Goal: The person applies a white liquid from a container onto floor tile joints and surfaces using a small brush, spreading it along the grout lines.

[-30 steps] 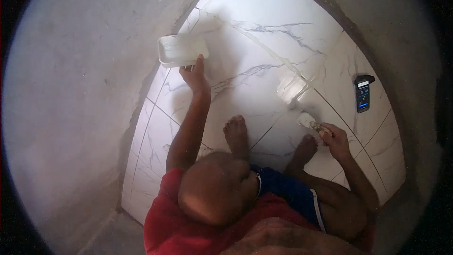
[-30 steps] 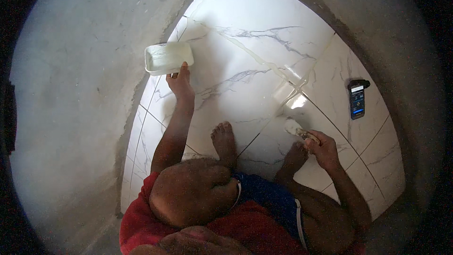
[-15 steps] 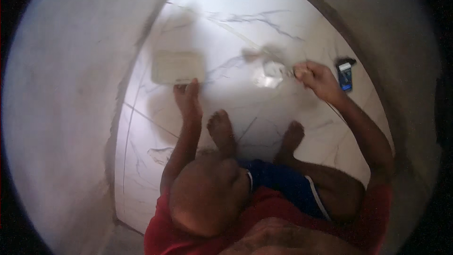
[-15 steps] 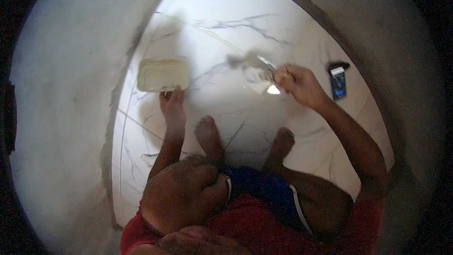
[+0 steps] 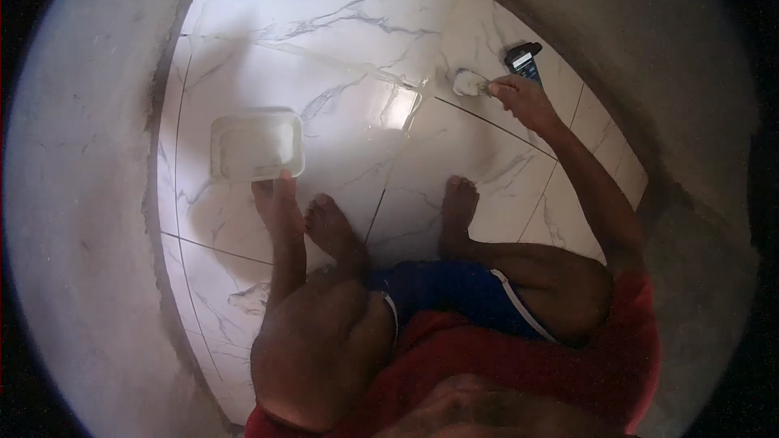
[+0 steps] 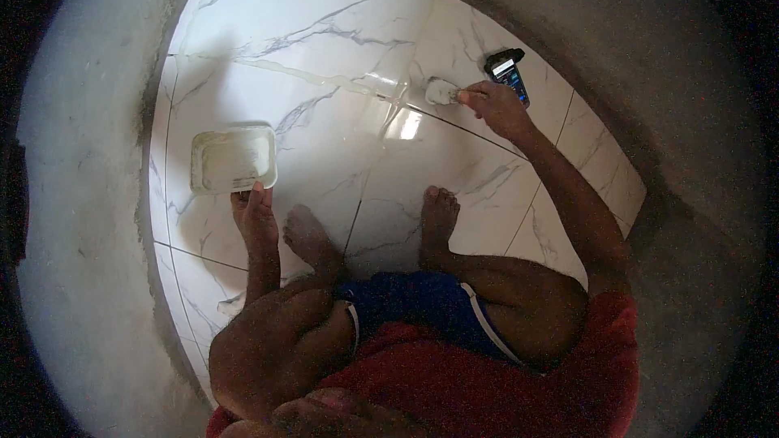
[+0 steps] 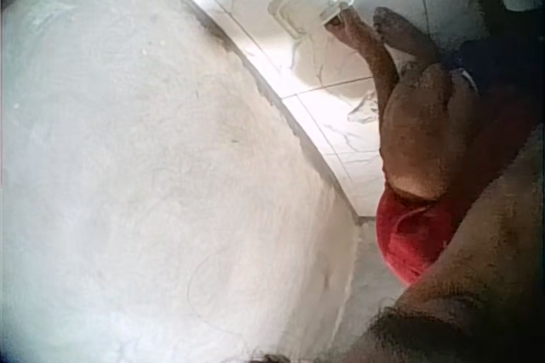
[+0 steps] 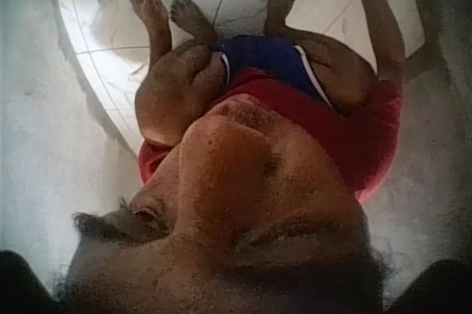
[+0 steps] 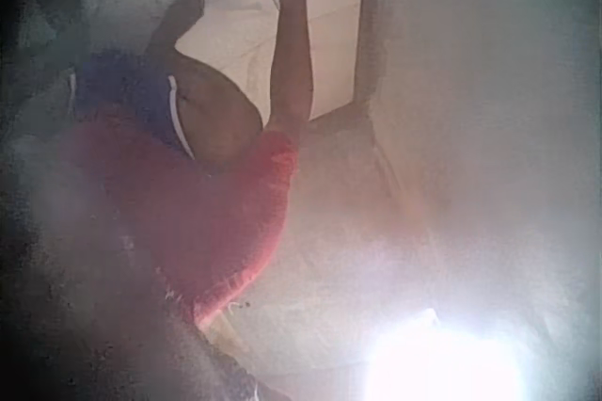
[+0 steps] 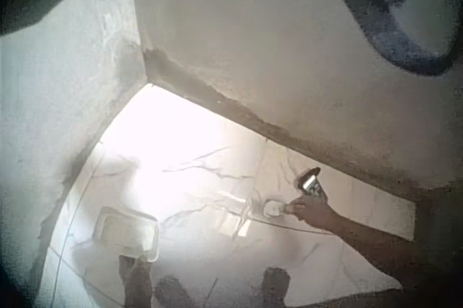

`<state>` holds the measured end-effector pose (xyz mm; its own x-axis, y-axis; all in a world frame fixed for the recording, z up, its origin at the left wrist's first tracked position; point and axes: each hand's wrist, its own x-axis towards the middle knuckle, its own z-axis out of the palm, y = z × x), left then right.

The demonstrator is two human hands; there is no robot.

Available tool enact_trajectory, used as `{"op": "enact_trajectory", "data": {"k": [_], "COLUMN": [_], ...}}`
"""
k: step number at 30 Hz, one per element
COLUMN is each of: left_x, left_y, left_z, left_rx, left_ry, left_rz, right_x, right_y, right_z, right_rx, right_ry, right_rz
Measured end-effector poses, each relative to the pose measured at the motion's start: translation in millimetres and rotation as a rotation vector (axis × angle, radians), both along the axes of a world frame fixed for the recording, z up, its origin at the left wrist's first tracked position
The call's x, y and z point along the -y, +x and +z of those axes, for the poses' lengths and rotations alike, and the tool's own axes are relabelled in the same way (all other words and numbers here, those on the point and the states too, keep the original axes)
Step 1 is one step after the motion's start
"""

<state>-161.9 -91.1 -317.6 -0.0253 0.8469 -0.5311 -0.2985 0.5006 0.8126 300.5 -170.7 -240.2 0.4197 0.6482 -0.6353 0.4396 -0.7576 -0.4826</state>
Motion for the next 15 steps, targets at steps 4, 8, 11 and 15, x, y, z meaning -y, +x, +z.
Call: {"op": "enact_trajectory", "data": {"k": [4, 8, 11, 15], "left_x": [-7.2, -6.4, -5.8, -5.1], "left_y": [-4.3, -8.0, -6.8, -9.3], "left_z": [-0.6, 1.0, -0.9, -5.4], "left_rx": [-0.001, 0.107, 0.108, 0.165], "left_ry": [-0.014, -0.007, -0.020, 0.049], "left_rz": [-0.052, 0.013, 0.024, 0.033], "right_x": [-8.9, -59.3, -91.1, -142.8], "right_y": [-16.7, -53.1, -80.7, -118.5], "right_z": [-8.2, -7.0, -6.3, -7.5], "right_rx": [0.114, 0.195, 0.320, 0.458], "right_ry": [0.243, 0.281, 0.268, 0.334], "right_rz": [0.366, 0.634, 0.837, 0.955]}}
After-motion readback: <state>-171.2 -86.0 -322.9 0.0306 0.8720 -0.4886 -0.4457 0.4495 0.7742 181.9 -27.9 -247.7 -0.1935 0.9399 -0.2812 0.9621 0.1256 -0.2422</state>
